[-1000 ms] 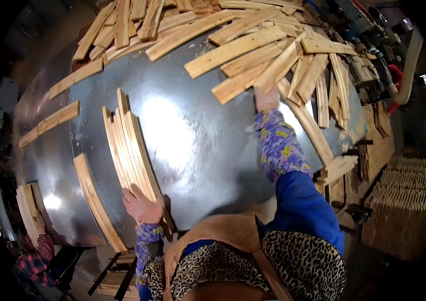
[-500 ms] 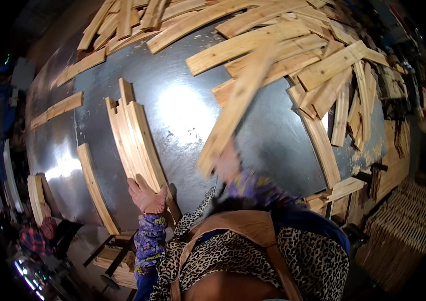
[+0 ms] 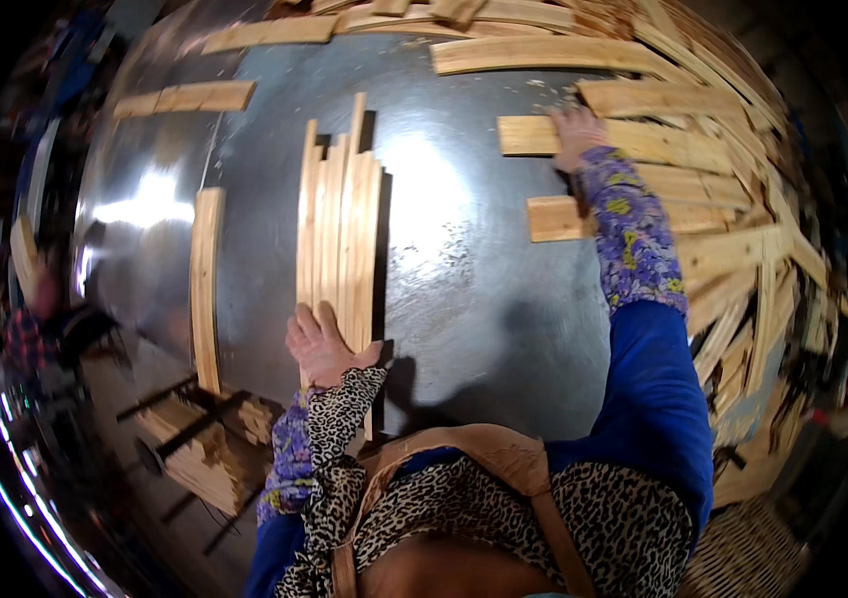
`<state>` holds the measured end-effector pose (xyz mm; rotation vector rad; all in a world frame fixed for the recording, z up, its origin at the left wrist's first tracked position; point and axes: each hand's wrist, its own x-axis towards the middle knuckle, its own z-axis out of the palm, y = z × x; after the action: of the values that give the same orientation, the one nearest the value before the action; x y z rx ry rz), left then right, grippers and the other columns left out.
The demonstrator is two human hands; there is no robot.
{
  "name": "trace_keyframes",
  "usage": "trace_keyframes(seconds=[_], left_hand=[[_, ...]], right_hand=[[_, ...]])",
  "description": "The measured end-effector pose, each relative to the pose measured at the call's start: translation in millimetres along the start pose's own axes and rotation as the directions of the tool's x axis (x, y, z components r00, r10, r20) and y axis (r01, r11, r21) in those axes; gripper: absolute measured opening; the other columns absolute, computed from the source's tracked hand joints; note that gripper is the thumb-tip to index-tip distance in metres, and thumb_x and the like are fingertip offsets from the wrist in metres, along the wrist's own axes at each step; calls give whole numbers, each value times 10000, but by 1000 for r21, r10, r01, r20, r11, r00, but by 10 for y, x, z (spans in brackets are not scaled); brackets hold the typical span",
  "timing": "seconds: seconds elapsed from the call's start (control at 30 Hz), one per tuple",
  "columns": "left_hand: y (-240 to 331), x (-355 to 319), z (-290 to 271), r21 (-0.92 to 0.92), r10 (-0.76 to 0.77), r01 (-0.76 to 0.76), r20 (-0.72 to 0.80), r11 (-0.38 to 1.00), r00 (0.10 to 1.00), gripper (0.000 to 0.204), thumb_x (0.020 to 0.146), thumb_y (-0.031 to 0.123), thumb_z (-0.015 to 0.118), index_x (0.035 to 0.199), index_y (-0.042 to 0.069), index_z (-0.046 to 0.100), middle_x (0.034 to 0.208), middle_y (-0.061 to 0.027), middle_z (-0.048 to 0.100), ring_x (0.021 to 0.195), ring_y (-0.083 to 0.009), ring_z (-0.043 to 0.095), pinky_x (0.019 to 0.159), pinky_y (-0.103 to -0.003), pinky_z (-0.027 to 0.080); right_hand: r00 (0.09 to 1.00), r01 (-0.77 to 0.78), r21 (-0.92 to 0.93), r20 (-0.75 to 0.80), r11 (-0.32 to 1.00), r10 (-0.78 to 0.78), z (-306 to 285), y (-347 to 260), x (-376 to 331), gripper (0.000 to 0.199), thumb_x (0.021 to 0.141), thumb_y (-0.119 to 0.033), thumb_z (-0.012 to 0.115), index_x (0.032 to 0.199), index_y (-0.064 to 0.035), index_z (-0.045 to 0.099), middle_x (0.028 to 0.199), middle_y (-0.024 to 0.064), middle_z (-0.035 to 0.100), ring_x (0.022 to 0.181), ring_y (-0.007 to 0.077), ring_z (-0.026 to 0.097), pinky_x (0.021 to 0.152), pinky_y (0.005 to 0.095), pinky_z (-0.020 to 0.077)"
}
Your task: The person repeatedly picks up thin wooden planks from a pile on a metal table and stacks them neatly. The person handles the planks one by one or in small groups, aligning them into a growing stack on the left side of the table.
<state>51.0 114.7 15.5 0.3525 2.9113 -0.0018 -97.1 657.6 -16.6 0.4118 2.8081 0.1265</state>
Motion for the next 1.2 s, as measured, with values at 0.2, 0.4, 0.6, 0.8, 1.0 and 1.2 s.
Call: trace_keyframes(seconds=[0.2, 0.4, 0.6, 0.8, 1.0, 1.2], left_hand=[[-306, 126, 51, 91, -2, 8, -60, 996, 998, 1269, 752, 760, 795, 1678, -10, 397, 1696, -385, 327, 1531, -600, 338, 1290, -682, 247], [-619, 191, 19, -1, 9, -9, -79, 1000, 997, 1228, 743, 729, 833, 1627, -41, 465, 1694, -392, 345, 1512, -608, 364, 1256, -703, 286], [-526, 152, 214, 43, -5, 10, -129, 999, 992, 1392, 817, 1000, 591, 1747, 8, 290, 1768, -402, 219, 1562, -643, 287, 1216, -825, 198], [-635, 97, 355, 71, 69, -58, -173, 996, 983, 1410, 840, 964, 610, 1788, 19, 166, 1788, -408, 154, 1574, -662, 241, 1232, -803, 193], [-764, 129, 422, 158, 134, -99, -224, 983, 965, 1368, 866, 977, 558, 1734, -31, 239, 1711, -431, 254, 1478, -624, 348, 1176, -787, 261], [-747, 135, 369, 94, 41, -31, -110, 995, 993, 1436, 819, 968, 642, 1787, 23, 157, 1736, -461, 227, 1552, -682, 285, 1248, -797, 208]], right_hand=[[934, 354, 52, 30, 934, -355, -471, -372, 104, 945, 930, -700, 676, 1679, -173, 443, 1481, 246, 667, 1368, 425, 654, 1101, 525, 547], [954, -14, 840, 174, 543, -245, -812, -1684, -141, 603, 1134, -518, 538, 1506, -45, 557, 1071, 193, 772, 969, 330, 778, 911, 507, 648], [901, 279, 601, 105, 749, -420, -229, -2790, -269, 724, 1057, -513, 634, 1619, -66, 546, 1395, 308, 711, 1325, 406, 687, 1142, 544, 551], [827, 206, -120, -510, 971, -238, -111, -911, 1731, 724, 977, -203, 659, 1675, -133, 483, 1578, 231, 605, 1511, 375, 546, 1280, 480, 420], [906, 414, 32, 81, 910, -415, -821, -626, 1869, 941, 812, -404, 824, 1654, -119, 514, 1480, 227, 655, 1412, 389, 622, 1184, 517, 519], [778, 621, 244, -78, 745, -623, -1167, -1639, 840, 836, 867, -634, 756, 1485, -84, 637, 1194, 272, 715, 1140, 438, 739, 982, 555, 604]])
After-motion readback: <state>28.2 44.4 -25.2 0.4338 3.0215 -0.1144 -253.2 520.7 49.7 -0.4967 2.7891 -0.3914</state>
